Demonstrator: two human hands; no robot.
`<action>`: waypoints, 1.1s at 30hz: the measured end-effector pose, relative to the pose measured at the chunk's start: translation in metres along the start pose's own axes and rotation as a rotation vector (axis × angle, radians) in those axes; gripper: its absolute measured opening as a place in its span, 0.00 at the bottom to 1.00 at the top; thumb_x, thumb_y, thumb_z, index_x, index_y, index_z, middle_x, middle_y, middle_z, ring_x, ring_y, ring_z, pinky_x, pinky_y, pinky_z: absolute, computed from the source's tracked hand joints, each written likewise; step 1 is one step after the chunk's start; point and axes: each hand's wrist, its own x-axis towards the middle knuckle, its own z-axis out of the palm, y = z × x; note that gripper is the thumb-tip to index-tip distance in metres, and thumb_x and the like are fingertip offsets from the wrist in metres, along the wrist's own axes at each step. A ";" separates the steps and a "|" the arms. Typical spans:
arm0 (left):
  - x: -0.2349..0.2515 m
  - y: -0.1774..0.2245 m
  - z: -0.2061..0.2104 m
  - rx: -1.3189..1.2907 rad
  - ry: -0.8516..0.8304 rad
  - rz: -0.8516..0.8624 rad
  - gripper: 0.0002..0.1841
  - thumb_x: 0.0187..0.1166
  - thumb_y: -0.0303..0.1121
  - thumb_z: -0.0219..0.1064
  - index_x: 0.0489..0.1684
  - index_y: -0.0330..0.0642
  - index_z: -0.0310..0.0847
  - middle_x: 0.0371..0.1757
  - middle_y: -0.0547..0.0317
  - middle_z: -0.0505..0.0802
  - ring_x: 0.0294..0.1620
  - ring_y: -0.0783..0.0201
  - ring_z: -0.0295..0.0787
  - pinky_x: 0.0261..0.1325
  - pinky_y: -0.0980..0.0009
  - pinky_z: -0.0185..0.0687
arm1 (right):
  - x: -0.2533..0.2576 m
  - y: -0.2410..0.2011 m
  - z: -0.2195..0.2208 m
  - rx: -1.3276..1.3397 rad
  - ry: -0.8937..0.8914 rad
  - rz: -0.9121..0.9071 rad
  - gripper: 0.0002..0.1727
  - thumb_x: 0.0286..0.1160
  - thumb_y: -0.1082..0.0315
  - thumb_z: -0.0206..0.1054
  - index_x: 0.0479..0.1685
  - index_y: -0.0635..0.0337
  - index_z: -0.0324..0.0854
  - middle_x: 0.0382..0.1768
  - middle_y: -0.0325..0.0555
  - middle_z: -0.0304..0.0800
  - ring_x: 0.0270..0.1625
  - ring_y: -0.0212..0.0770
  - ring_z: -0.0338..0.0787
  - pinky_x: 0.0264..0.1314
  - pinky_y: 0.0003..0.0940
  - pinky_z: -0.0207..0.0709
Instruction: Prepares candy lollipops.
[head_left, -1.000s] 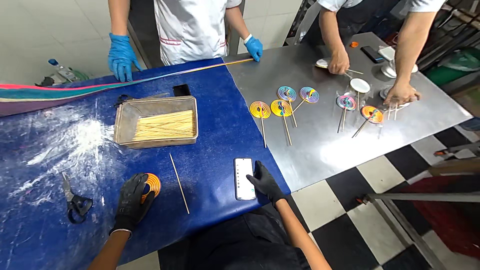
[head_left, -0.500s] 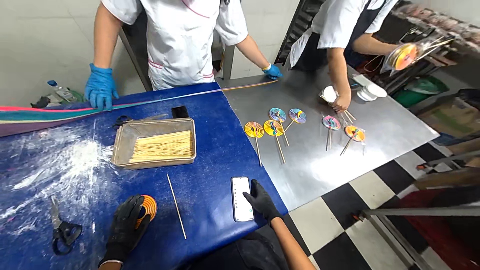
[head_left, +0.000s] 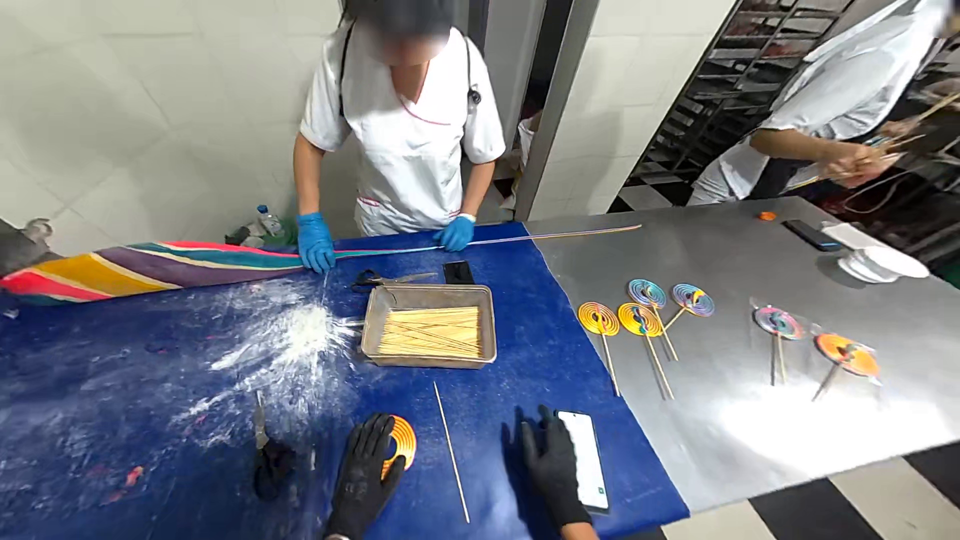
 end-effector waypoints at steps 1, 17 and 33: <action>-0.002 -0.001 0.000 0.000 0.038 0.012 0.37 0.81 0.59 0.51 0.84 0.44 0.72 0.85 0.53 0.77 0.91 0.51 0.63 0.93 0.48 0.49 | -0.010 -0.015 0.015 0.022 -0.024 -0.061 0.31 0.81 0.49 0.60 0.71 0.65 0.82 0.61 0.61 0.90 0.64 0.61 0.90 0.69 0.59 0.80; -0.019 -0.005 -0.006 0.034 0.013 0.018 0.42 0.80 0.67 0.51 0.86 0.46 0.69 0.89 0.51 0.71 0.93 0.49 0.56 0.94 0.47 0.44 | -0.078 -0.075 0.121 -0.025 -0.104 -0.459 0.28 0.84 0.45 0.53 0.69 0.50 0.87 0.77 0.43 0.83 0.85 0.50 0.74 0.90 0.55 0.59; -0.151 -0.186 -0.095 0.305 0.182 -0.644 0.39 0.84 0.62 0.49 0.84 0.40 0.72 0.86 0.44 0.74 0.90 0.46 0.64 0.93 0.46 0.49 | -0.082 -0.174 0.175 -0.067 -0.237 -0.698 0.41 0.81 0.33 0.46 0.77 0.55 0.80 0.82 0.54 0.76 0.87 0.61 0.70 0.90 0.66 0.51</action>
